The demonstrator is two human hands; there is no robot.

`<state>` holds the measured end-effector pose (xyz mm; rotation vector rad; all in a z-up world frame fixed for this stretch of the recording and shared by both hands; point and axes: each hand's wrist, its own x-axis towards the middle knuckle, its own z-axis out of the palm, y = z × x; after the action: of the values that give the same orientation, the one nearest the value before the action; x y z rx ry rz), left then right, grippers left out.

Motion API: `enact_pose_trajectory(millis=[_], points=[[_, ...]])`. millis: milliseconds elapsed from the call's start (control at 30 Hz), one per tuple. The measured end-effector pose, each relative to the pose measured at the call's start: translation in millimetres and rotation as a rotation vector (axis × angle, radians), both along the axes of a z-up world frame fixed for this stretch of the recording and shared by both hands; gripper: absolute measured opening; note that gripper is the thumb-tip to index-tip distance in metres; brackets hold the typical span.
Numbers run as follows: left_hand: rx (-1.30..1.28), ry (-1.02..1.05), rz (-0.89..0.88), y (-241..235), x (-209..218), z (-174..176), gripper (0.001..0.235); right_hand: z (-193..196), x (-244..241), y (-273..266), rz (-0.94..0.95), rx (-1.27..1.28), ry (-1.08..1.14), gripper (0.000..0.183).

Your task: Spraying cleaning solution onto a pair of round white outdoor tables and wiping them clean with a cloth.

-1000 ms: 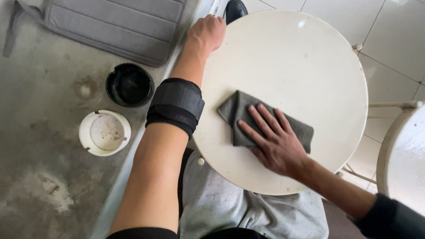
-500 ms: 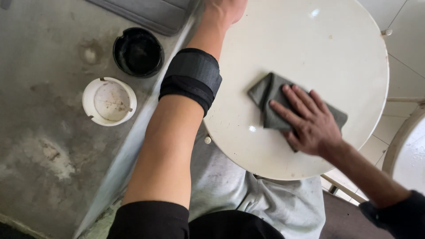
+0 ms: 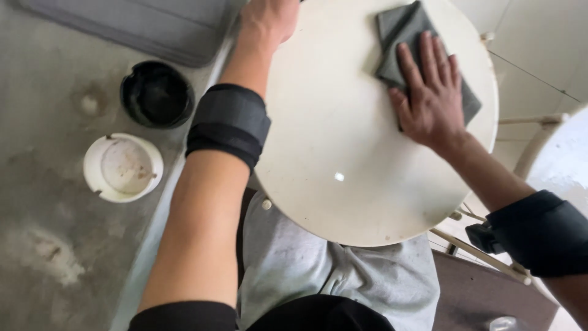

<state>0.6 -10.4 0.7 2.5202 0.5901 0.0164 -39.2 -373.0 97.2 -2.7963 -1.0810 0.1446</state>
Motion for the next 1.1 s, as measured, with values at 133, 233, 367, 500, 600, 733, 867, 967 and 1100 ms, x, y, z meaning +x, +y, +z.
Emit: enact_pose_trajectory(millis=[133, 233, 367, 500, 600, 733, 867, 967, 1100], points=[[0.065, -0.065, -0.087, 3.5, 2.1, -8.5, 0.053, 1.4, -45.5, -28.4, 0.026, -0.072, 0.044, 0.074], [-0.027, 0.025, -0.002, -7.5, -9.5, 23.8, 0.057, 10.0, -96.0, -56.0, 0.067, -0.066, 0.024, 0.073], [-0.022, 0.011, -0.026, -3.9, -4.5, 17.1, 0.059, 12.3, -147.3, -85.6, 0.050, -0.051, -0.017, 0.072], [0.037, -0.010, -0.038, 7.6, 4.0, -14.8, 0.062, 11.3, -150.1, -97.3, 0.036, -0.072, 0.034, 0.073], [0.039, 0.000, -0.063, 4.7, 4.1, -7.6, 0.063, 8.9, -121.2, -99.8, 0.027, -0.060, 0.041, 0.073], [0.013, 0.042, -0.033, 10.9, 6.7, -11.9, 0.065, 3.9, -50.3, -100.2, -0.013, -0.069, -0.001, 0.071], [0.030, 0.090, -0.011, 7.9, 6.7, -3.2, 0.065, 5.5, 15.8, -90.8, -0.057, -0.027, -0.048, 0.069], [-0.017, 0.137, 0.017, 2.8, 6.0, 11.7, 0.064, 6.6, 33.4, -82.8, -0.142, 0.104, -0.062, 0.068], [0.001, 0.129, 0.033, -2.7, 1.6, 9.4, 0.063, 6.9, 11.9, -86.6, -0.152, 0.083, -0.075, 0.069]])
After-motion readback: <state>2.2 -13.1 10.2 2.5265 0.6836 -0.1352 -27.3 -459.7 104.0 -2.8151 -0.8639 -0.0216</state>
